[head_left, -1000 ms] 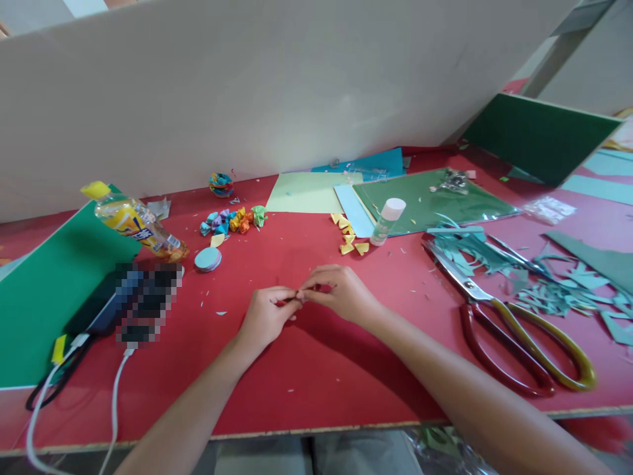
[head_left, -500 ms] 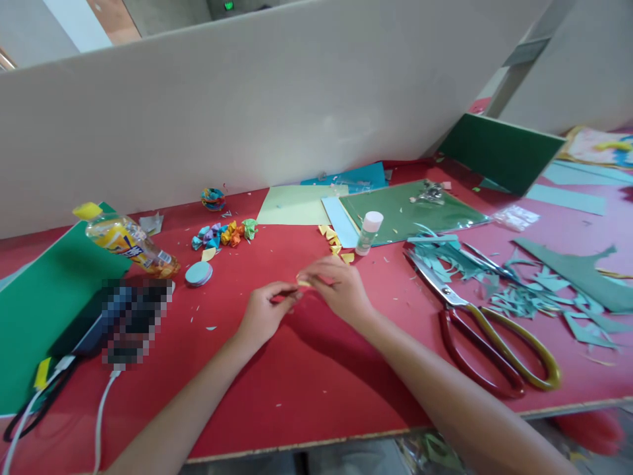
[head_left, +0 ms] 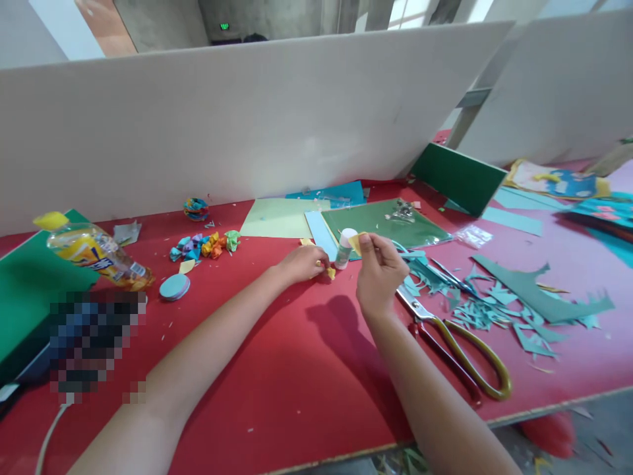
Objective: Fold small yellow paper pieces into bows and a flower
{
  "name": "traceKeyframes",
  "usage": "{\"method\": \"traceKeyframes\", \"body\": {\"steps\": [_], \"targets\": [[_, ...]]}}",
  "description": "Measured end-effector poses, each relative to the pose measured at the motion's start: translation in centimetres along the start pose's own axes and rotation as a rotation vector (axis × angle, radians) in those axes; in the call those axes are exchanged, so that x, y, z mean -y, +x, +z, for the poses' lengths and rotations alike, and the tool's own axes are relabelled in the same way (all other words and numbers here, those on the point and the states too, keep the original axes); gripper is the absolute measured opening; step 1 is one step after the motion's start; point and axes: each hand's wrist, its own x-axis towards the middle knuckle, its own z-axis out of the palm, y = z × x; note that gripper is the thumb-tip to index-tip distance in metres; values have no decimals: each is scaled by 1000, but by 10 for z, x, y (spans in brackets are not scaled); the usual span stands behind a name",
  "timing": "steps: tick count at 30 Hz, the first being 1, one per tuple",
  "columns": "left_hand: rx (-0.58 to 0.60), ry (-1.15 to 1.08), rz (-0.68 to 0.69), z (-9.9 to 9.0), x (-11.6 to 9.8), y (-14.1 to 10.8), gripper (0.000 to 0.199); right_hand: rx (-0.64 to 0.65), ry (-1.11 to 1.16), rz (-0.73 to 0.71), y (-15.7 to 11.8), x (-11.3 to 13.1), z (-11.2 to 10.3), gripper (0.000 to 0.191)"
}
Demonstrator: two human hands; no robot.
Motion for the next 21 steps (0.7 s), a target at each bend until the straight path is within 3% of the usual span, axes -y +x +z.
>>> {"method": "traceKeyframes", "body": {"steps": [4, 7, 10, 13, 15, 21], "targets": [[-121, -171, -65, -5, -10, -35, 21, 82, 47, -8, -6, 7, 1, 21], [-321, -596, -212, -8, -21, -75, 23, 190, 70, -17, -13, 11, 3, 17], [-507, -795, -328, -9, -28, -117, 20, 533, 38, -45, -27, 13, 8, 13], [-640, -880, -396, -6, -30, -151, 23, 910, 44, -204, -48, 14, 14, 11], [-652, -908, -397, -1, -27, -167, 23, 1011, 62, -333, -62, 14, 16, 11], [-590, -883, -351, 7, -19, -182, 13, 1037, 68, -563, -80, 17, 16, 8]]}}
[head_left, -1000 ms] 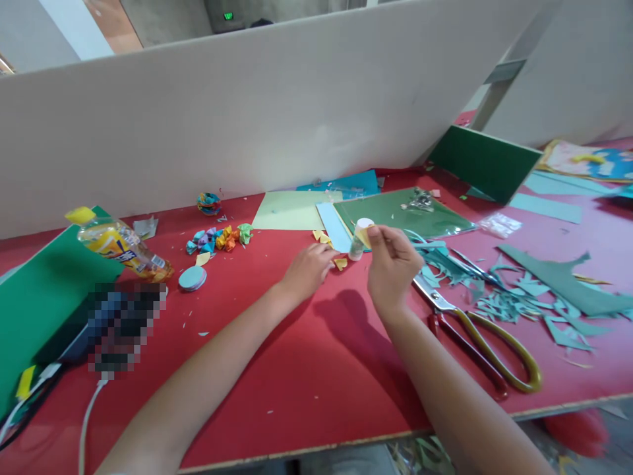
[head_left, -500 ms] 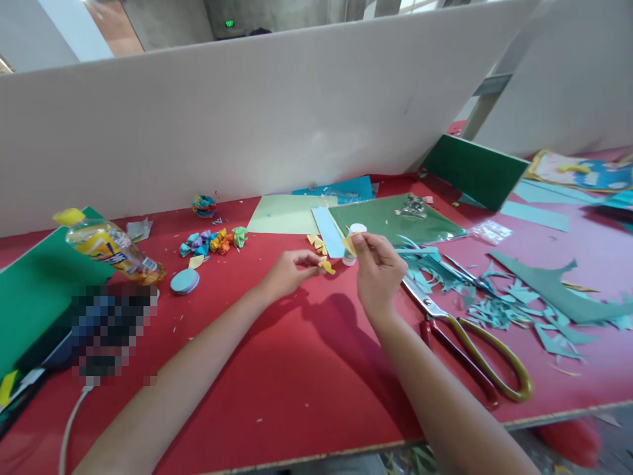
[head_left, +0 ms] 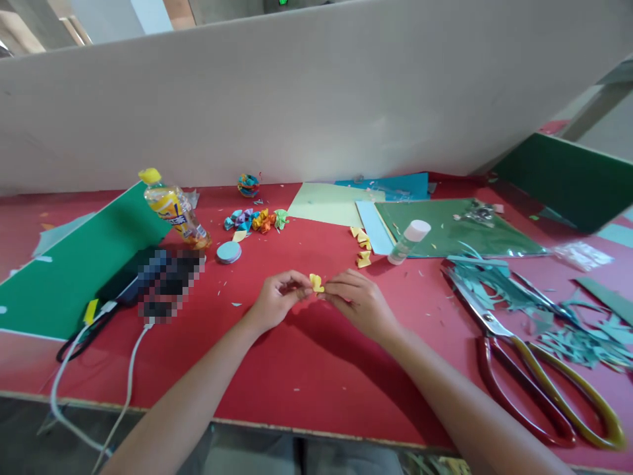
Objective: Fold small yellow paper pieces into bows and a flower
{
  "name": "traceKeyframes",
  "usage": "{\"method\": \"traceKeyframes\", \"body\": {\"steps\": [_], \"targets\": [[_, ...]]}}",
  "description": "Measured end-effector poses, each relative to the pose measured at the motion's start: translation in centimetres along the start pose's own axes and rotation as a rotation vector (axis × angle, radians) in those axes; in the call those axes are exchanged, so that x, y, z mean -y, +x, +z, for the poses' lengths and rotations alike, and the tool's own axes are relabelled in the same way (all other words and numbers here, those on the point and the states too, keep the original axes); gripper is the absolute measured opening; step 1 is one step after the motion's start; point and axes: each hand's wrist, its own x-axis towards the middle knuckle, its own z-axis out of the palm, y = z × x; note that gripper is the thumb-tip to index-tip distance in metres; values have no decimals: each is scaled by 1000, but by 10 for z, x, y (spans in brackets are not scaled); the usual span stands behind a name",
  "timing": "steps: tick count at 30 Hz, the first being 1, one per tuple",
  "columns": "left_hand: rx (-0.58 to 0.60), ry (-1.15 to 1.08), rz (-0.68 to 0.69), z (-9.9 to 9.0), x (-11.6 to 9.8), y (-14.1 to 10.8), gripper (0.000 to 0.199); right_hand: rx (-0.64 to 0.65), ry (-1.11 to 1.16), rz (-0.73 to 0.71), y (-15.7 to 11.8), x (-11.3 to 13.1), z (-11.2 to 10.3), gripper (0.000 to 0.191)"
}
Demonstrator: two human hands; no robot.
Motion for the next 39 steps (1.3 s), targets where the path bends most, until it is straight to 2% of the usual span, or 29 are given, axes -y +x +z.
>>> {"method": "traceKeyframes", "body": {"steps": [4, 10, 15, 20, 25, 32, 36, 39], "targets": [[-1, -58, -24, 0, 0, -1, 19, 18, -51, -50, 0, 1, -3, 7], [-2, -34, 11, 1, -1, -3, 19, 48, -51, -95, -3, 1, -3, 7], [8, -30, -6, 0, -3, -3, 22, 80, -40, -94, -4, 3, -4, 11], [-8, -32, -62, 0, -7, -3, 21, 159, -3, -100, -2, 10, -5, 14], [-8, -72, -57, -3, -4, -2, 20, 223, 0, -72, -2, 13, -4, 14], [-22, -102, -65, -3, -4, -1, 18, 164, -68, 32, -2, 8, -2, 9], [-6, -48, -51, -2, -7, -3, 16, 115, -102, 41, -2, 8, -2, 9], [41, 35, -65, -2, -8, -4, 16, 124, -94, 39, -2, 9, -3, 9]]}}
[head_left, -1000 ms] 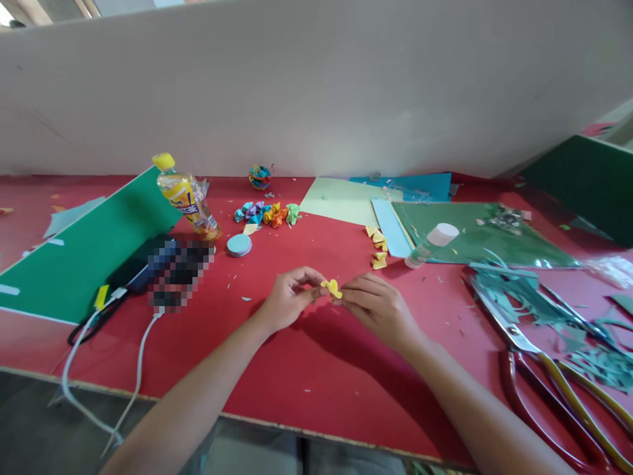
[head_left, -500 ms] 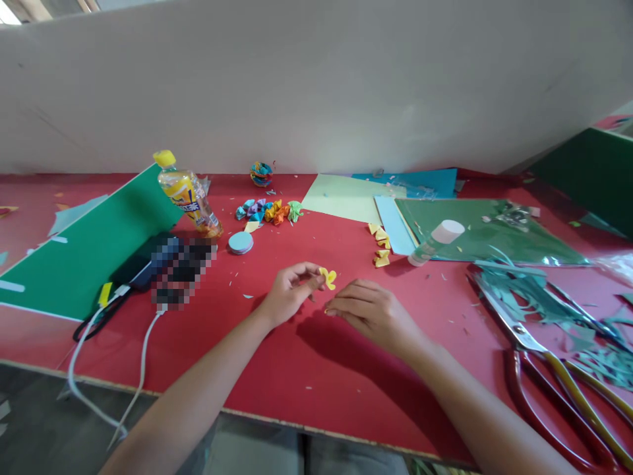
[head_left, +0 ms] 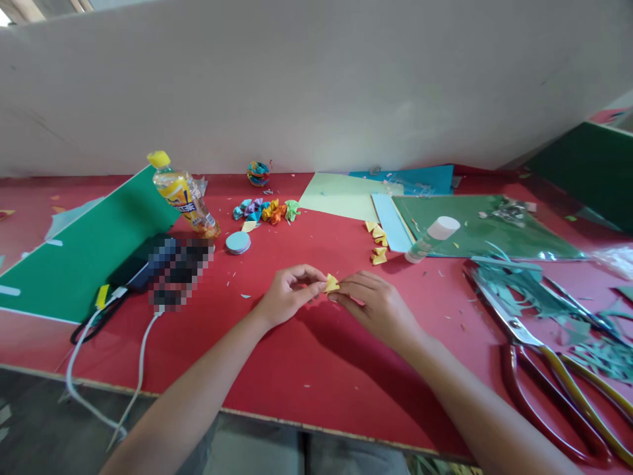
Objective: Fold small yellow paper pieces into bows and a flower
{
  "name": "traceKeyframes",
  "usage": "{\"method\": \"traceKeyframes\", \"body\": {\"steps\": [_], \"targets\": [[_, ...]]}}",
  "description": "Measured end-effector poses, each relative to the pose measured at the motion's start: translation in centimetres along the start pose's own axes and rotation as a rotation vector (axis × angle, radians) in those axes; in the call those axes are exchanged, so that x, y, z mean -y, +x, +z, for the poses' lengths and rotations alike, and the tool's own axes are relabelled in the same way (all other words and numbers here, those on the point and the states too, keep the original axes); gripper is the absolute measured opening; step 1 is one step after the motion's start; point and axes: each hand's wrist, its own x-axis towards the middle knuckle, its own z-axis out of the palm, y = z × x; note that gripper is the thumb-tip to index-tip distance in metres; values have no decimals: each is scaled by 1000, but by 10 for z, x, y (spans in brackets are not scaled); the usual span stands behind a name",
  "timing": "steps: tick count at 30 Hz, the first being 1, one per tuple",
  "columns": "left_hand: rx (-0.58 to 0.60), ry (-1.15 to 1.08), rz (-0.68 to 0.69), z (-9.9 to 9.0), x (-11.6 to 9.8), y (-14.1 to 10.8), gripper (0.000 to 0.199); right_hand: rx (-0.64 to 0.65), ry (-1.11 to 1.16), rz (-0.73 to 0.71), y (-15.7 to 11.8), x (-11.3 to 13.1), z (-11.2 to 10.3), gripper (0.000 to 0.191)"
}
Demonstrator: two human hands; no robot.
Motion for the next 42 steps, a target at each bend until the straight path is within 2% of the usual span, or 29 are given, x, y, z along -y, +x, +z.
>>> {"method": "traceKeyframes", "body": {"steps": [5, 9, 17, 21, 25, 30, 37, 42], "targets": [[58, 85, -49, -1, -1, -1, 28, 47, 19, -18, 0, 1, 0, 12], [56, 53, -72, -2, -2, 1, 26, 57, 45, -23, 0, 2, 0, 10], [-63, -1, -96, -5, 0, 4, 29, -74, 198, 289, 4, 5, -6, 11], [-36, 41, -4, -3, -2, 1, 25, -206, 185, 443, 5, 3, -7, 14], [-19, 68, 61, 4, 1, -1, 23, -254, 183, 523, 5, 4, -2, 15], [-104, 133, 100, 12, 7, -3, 21, -255, 367, 651, 8, 11, 8, 20], [-227, 294, 280, 16, 7, -3, 13, -211, 696, 758, 10, 13, 17, 27], [-309, 209, 178, 19, 9, -5, 15, -192, 736, 753, 9, 11, 18, 29]]}}
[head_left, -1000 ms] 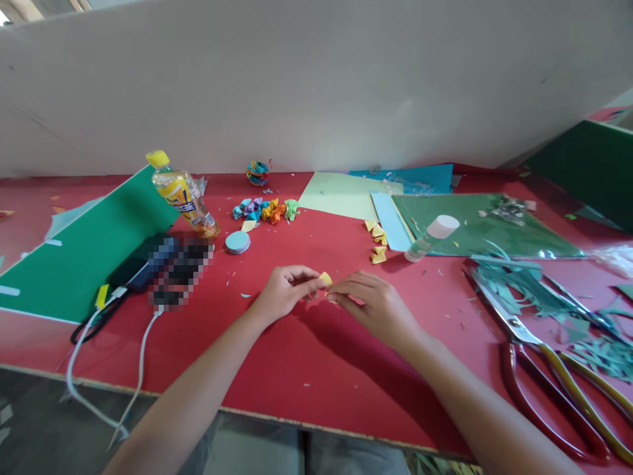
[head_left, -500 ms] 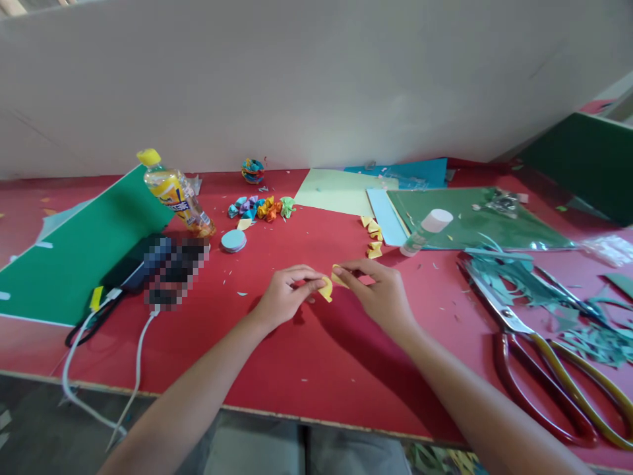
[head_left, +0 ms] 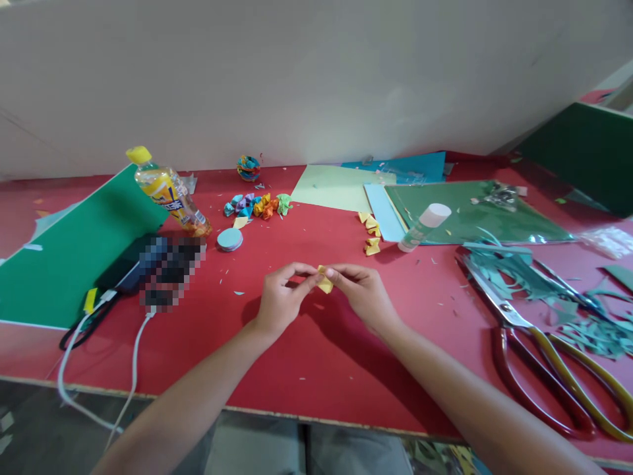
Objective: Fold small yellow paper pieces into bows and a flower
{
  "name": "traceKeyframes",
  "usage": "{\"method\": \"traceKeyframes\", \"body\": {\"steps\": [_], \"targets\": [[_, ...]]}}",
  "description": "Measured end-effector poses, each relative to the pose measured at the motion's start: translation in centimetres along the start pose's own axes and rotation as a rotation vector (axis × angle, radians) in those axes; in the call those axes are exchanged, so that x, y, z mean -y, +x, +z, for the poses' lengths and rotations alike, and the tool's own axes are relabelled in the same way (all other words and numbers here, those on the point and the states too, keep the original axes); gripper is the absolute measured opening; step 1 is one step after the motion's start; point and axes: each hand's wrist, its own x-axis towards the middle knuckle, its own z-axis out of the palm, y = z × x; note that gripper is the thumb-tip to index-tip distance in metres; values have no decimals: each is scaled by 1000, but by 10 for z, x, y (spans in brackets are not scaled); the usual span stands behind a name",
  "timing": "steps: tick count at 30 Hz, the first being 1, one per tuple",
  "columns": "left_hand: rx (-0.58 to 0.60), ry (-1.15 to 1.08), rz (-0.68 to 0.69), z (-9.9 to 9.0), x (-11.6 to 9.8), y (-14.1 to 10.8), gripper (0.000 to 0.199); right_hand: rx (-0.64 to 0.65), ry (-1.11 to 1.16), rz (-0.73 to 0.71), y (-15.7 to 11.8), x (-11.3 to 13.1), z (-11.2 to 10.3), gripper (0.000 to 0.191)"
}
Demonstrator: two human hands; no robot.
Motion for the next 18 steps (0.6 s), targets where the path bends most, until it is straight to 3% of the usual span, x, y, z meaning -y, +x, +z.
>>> {"method": "traceKeyframes", "body": {"steps": [4, 11, 18], "targets": [[-63, -67, -59, 0, 0, -1, 18, 67, -14, -35, 1, 0, -2, 26], [54, -5, 62, -4, -1, 2, 12, 58, -75, -86, 3, -1, -8, 23], [238, -154, -240, -9, -1, 5, 25, 49, -234, -115, 4, 3, -13, 22]]}}
